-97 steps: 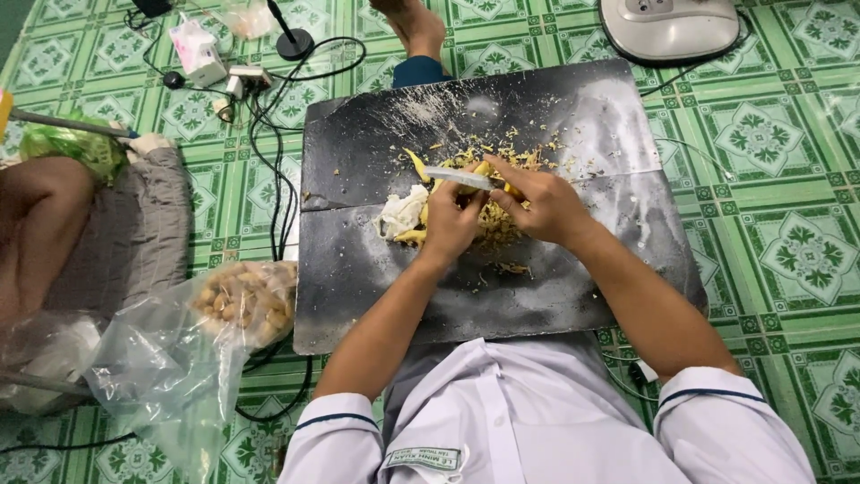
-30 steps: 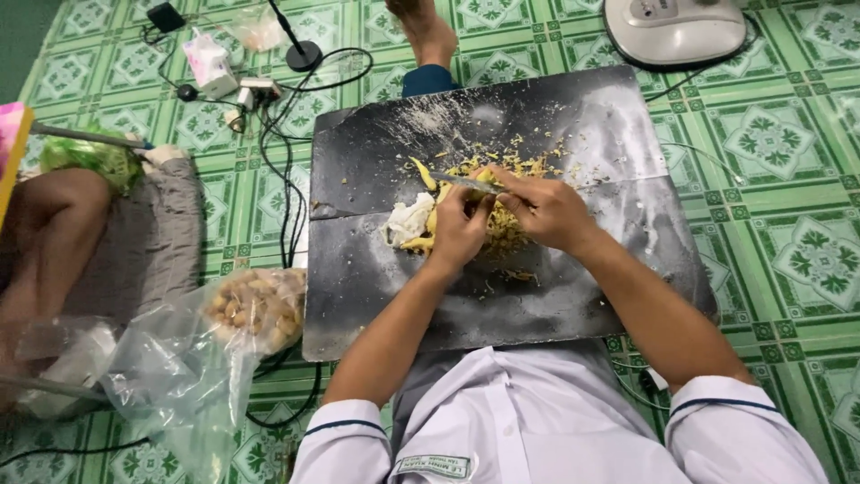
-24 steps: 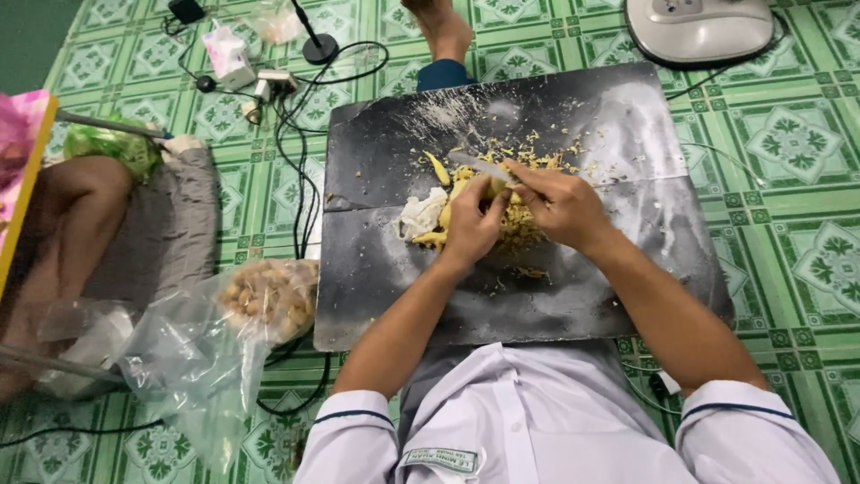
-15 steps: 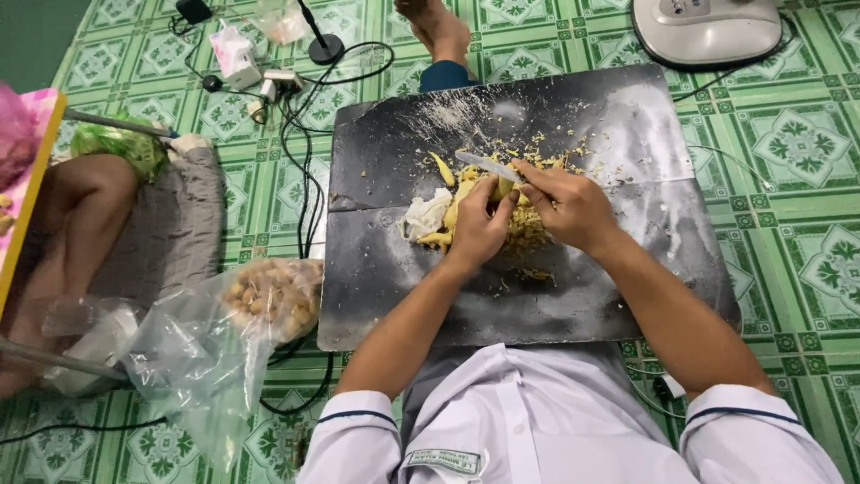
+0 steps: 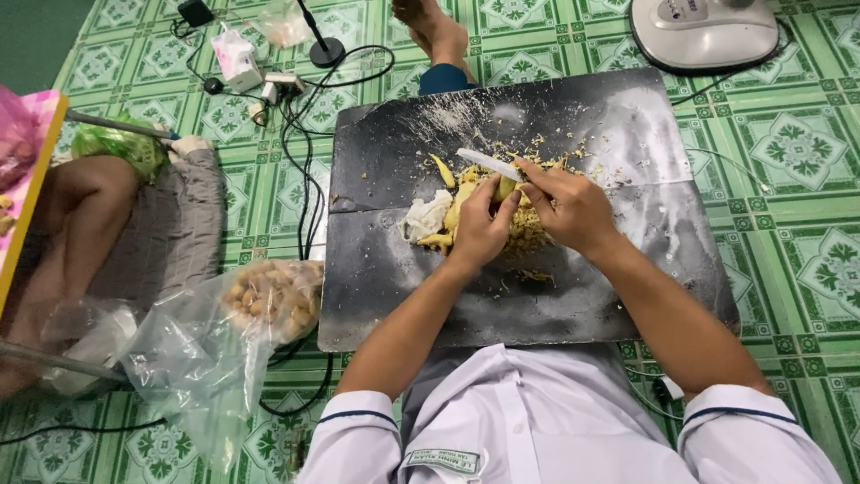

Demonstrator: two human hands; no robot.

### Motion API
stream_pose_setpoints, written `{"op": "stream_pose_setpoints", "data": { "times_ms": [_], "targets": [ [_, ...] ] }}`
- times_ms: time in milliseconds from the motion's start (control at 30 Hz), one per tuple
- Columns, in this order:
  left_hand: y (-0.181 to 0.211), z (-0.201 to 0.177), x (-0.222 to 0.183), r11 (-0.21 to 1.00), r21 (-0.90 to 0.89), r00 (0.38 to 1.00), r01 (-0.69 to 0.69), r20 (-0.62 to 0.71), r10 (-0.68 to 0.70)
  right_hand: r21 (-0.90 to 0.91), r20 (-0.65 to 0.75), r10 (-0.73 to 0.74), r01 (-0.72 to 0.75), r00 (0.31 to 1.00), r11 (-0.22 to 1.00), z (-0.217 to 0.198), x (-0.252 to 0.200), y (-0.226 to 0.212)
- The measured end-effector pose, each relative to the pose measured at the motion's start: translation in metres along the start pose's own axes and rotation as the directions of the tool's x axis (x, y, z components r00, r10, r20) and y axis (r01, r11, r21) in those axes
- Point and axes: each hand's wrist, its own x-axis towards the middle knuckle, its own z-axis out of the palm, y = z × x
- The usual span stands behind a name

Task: Shredding turmeric roots by scraping them with a small knife onto a board.

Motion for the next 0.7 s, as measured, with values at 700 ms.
{"op": "stream_pose_setpoints", "data": {
  "times_ms": [700],
  "targets": [
    [0.001,-0.004,0.000,0.986,-0.059,0.986,0.158,-0.033,-0.161,0.658,0.104,0.220,-0.233,0.970,0.716,-0.003,0.000,0.035]
  ]
}}
